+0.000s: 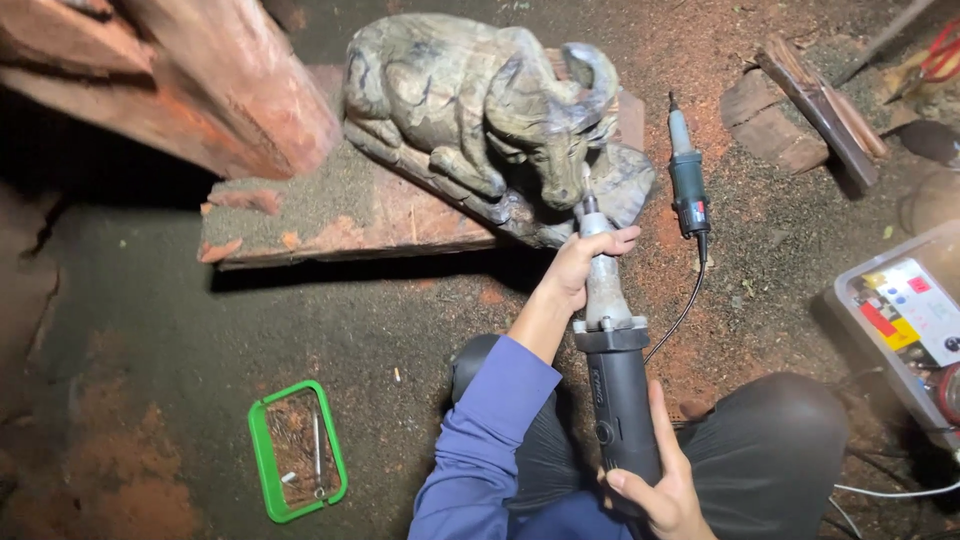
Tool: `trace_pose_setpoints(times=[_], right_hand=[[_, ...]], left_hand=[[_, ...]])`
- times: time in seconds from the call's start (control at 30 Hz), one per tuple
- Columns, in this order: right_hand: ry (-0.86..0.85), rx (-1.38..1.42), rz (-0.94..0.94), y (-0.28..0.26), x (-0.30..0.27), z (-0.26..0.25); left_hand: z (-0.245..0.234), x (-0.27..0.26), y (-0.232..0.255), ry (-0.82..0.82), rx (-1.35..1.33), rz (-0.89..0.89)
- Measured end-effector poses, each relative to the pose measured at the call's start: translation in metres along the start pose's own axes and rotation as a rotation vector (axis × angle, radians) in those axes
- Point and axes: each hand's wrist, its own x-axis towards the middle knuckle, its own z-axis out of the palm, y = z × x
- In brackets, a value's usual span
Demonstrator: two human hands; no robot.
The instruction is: Carving details into a wooden buffalo sculpture using a power rotary tool
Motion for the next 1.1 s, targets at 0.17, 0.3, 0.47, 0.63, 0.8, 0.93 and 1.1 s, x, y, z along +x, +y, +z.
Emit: trace_pose_setpoints(times=[0.17, 0.3, 0.47, 0.63, 0.8, 0.93, 1.1], right_hand=[[-0.066, 0.050, -0.046, 0.004, -0.010, -0.017], [-0.179, 0.192, -0.008, -0.034, -0.006, -0.030], [-0.135, 0.221, 0.106, -0.072, 0.005, -0.061], [-0.187, 0.290, 0.147, -0.090, 0.018, -0.064], [-0.160, 0.232, 0.213, -0.088, 0.026, -0.061], [-0.140, 0.231, 0.258, -0.083, 0.025, -0.054], [-0.183, 0.213, 0.171, -0.045, 0.003, -0.049]], left_hand=[[0.012, -0.006, -0.004, 0.050, -0.107, -0.060], [0.032, -0.022, 0.013, 0.150, -0.084, -0.179], [0.026, 0.027, -0.029, 0.178, -0.177, -0.022], [0.018, 0.052, -0.042, 0.283, -0.263, 0.004], [-0.005, 0.058, -0.040, 0.078, -0.347, -0.037], [-0.004, 0.042, -0.027, 0.068, -0.366, -0.089], [0.012, 0.021, -0.026, 0.039, -0.201, 0.012]])
